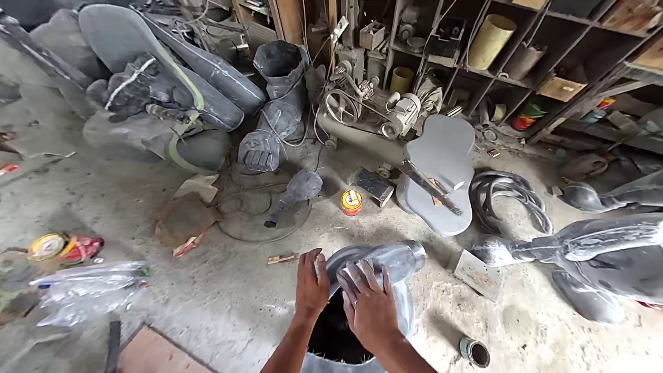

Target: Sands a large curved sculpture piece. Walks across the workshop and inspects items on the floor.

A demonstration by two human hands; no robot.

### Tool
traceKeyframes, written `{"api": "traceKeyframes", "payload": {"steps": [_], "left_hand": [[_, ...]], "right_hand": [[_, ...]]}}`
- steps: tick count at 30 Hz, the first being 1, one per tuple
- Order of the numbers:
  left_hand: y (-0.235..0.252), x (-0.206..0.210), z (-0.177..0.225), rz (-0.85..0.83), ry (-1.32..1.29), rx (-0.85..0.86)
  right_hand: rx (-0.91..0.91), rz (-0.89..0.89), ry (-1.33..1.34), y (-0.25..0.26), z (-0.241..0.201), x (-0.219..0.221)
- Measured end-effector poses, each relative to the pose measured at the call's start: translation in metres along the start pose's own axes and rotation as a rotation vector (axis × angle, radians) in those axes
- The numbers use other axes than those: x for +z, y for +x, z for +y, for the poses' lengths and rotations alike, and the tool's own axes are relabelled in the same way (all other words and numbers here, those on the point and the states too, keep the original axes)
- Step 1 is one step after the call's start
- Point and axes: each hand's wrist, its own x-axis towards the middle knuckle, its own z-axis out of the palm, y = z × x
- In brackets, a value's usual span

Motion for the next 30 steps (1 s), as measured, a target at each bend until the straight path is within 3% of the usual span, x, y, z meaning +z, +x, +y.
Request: {"api": "traceKeyframes", "payload": {"steps": [3,5,8,11,15,18,20,22,24,28,30], "left_hand": [[0.006,0.002,0.002,0.030,-0.022,-0.011],[0.002,0.003,0.003,0.036,-0.004,-0.019],[0.005,0.004,0.002,0.024,0.024,-0.022],[0.005,0.006,0.002,-0.005,0.048,-0.037],[0.008,0.006,0.001,0.012,0.065,-0.037],[0.011,0.005,-0.001,0.003,0.073,-0.044],[0.007,0.005,0.001,-0.020,0.073,-0.058],[0.009,0.007,0.004,-0.011,0.059,-0.049],[0.008,0.007,0.005,-0.011,0.071,-0.045],[0.008,0.005,0.002,-0.035,0.082,-0.055],[0.008,0.006,0.003,-0.044,0.064,-0.047]], "right_hand": [[0.114,0.171,-0.013,0.022,0.036,-0.006],[0.288,0.145,-0.007,0.033,0.045,-0.009],[0.132,0.151,-0.101,0.021,0.016,0.004],[-0.014,0.100,-0.124,0.018,0.027,-0.001],[0.207,0.126,-0.031,0.032,0.036,-0.006],[0.025,0.189,-0.108,0.020,0.008,0.015],[-0.002,0.162,-0.090,0.018,0.024,0.008],[0.209,0.211,0.005,0.031,0.057,-0.003],[0.380,0.178,0.078,0.035,0.063,-0.004],[0.103,0.083,0.031,0.004,0.026,-0.004],[0.204,0.075,0.081,0.015,0.060,-0.013]]}}
